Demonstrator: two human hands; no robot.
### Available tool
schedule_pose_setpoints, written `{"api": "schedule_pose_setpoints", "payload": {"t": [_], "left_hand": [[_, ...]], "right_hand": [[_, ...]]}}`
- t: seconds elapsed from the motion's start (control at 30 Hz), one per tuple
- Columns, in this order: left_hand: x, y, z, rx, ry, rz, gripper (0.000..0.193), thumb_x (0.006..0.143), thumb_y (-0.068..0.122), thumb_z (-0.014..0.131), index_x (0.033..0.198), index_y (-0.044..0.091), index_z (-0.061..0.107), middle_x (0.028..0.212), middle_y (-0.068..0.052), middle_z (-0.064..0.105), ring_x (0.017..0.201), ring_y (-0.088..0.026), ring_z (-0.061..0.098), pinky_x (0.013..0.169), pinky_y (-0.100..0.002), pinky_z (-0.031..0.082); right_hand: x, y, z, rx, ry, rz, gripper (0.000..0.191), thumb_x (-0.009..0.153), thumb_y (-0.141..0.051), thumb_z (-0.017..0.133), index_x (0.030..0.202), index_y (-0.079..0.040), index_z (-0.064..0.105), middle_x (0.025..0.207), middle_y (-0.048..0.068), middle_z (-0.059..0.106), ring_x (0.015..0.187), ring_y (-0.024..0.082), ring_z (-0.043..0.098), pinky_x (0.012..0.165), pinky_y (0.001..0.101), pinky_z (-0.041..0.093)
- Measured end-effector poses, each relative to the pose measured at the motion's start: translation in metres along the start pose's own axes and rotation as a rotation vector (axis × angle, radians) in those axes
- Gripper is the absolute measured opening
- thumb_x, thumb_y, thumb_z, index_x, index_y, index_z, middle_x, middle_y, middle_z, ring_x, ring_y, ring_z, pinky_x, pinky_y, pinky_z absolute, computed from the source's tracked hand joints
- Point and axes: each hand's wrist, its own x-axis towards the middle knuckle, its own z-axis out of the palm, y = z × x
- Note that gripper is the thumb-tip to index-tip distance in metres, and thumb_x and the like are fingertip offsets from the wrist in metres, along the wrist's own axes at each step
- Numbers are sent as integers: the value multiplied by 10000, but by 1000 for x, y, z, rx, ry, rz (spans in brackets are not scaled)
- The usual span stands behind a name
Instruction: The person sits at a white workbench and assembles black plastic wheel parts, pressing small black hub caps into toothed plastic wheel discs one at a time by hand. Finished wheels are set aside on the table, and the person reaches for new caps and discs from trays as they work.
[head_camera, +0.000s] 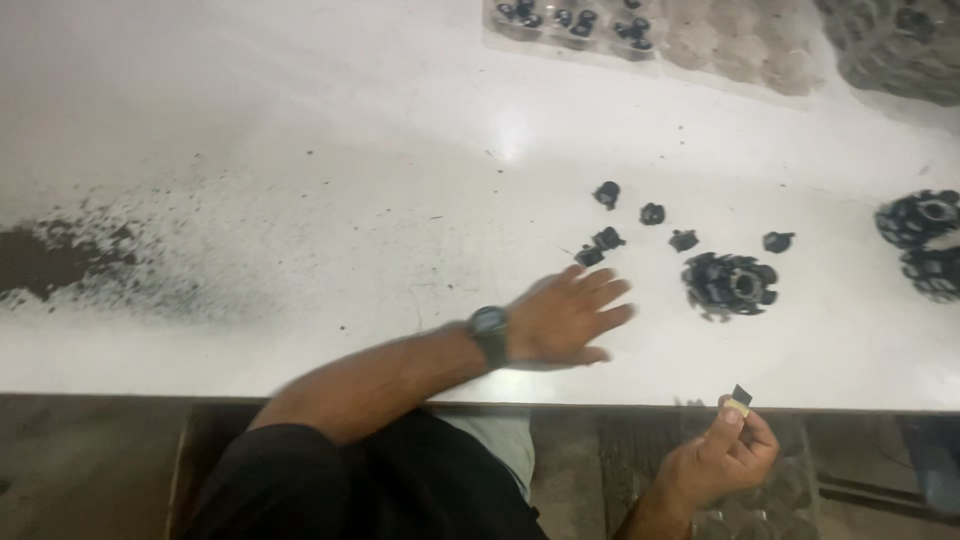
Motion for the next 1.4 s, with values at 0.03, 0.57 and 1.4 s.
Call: {"api": "schedule_pose_setpoints", "payload": {"t": [0.03,0.57,1.4], "left_hand": [[-43,-11,6,-13,-206,-109,755,998,581,472,1570,117,304,1693,-180,123,1569,-342,88,1243,-565,92],[-470,-26,-59,-63,883,-1208,596,934,456,697,1323,8,641,1302,-217,671,1060,-283,681,784,-424,606],[-253,-23,-54,-340,289,-226,871,690,101,740,1506,50,440,1343,-170,602,1253,-340,578,1056,-482,463]], "right_hand": [[-4,1,5,4,-63,12,129,1137,-31,603,1218,37,530,1142,194,683,1079,238,698,1021,316,595],[-130,-145,264,-201,-1449,-231,180,1013,-169,564,1109,-21,599,1479,242,513,1437,404,406,1174,562,326],[-133,-104,175,58,-880,298,193,990,-42,642,1155,-6,548,1025,64,645,926,115,637,798,275,553]]}}
